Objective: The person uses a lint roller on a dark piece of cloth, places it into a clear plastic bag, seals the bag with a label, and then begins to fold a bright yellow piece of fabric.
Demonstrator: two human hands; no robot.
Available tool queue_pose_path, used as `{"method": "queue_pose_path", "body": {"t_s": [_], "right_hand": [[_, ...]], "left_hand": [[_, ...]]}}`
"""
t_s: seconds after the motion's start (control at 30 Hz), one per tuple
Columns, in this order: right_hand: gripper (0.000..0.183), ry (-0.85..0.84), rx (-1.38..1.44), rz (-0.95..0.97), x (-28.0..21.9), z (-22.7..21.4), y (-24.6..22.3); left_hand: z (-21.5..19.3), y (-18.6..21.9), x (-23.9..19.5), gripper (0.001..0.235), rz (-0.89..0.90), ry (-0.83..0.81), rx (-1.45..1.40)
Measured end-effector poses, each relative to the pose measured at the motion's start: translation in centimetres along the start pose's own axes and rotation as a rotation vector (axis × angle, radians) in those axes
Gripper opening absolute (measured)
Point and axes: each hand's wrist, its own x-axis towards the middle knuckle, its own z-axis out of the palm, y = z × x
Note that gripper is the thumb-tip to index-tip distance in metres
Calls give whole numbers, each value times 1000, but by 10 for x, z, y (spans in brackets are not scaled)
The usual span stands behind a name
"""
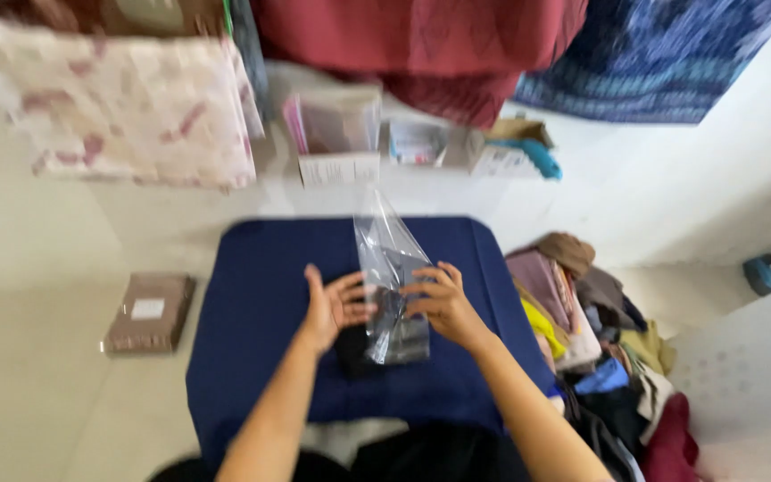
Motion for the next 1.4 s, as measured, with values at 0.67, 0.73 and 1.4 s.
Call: {"method": "queue_pose_path", "body": {"t_s": [0.67,0.73,1.4], "right_hand": [[19,234,463,723,-69,31,36],[26,196,478,753,-70,32,35],[40,-80,277,777,-74,46,39]], "left_hand": [[21,-40,-9,30,227,417,402],[27,-39,-19,27,308,447,418],[18,-55,-23,39,538,455,551]]}}
